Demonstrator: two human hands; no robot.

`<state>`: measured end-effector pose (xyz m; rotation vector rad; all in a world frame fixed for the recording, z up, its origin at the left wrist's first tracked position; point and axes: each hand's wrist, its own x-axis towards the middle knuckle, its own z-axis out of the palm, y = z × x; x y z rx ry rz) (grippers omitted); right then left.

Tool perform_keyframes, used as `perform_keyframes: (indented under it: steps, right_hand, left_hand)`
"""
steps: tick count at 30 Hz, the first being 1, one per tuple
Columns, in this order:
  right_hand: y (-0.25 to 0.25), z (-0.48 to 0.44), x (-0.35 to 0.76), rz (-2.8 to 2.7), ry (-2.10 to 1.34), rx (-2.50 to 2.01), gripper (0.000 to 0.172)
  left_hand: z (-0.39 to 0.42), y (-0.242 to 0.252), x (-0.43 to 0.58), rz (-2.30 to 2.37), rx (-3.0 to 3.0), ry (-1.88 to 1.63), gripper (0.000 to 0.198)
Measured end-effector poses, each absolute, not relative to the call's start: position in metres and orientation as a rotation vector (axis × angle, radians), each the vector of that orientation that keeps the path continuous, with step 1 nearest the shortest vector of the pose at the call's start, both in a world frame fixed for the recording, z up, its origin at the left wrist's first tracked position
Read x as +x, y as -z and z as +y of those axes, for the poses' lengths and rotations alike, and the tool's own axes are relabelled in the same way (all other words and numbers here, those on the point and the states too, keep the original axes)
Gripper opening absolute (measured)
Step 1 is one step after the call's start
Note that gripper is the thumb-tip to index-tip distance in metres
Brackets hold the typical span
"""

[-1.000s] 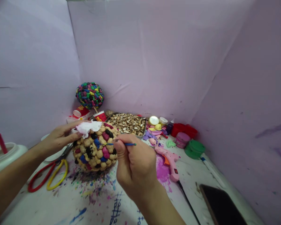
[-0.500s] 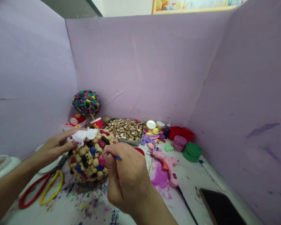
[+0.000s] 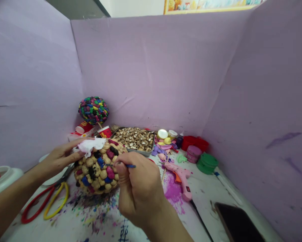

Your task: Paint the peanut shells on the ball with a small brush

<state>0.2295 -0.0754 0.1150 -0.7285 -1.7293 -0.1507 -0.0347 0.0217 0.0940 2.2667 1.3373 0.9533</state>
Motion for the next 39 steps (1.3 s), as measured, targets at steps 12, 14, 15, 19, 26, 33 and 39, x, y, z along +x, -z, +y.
perform_keyframes:
  steps: [12,14,15,19,26,33,39]
  right_hand:
    - [-0.115,-0.075,0.229,-1.699,0.157,-0.709,0.019]
    - [-0.115,-0.075,0.228,-1.704,0.162,-0.703,0.019]
    - [-0.115,-0.075,0.228,-1.711,0.161,-0.698,0.018]
    - [-0.115,-0.075,0.227,-1.727,0.164,-0.684,0.017]
    - [-0.113,-0.076,0.228,-1.714,0.171,-0.693,0.016]
    - [-0.111,-0.076,0.225,-1.711,0.188,-0.711,0.018]
    - [-0.112,-0.078,0.225,-1.675,0.207,-0.723,0.017]
  left_hand:
    - [0.024,-0.092,-0.035,1.350,2.297,-0.982,0.061]
    - [0.024,-0.091,-0.035,1.332,2.294,-1.000,0.059]
    - [0.024,-0.091,-0.034,1.325,2.285,-1.008,0.059]
    - [0.024,-0.091,-0.034,1.322,2.247,-1.015,0.061]
    - [0.020,-0.095,-0.032,1.320,2.294,-1.014,0.064]
    - [0.016,-0.100,-0.028,1.317,2.311,-0.990,0.067]
    - [0.014,-0.098,-0.027,1.311,2.319,-1.016,0.062]
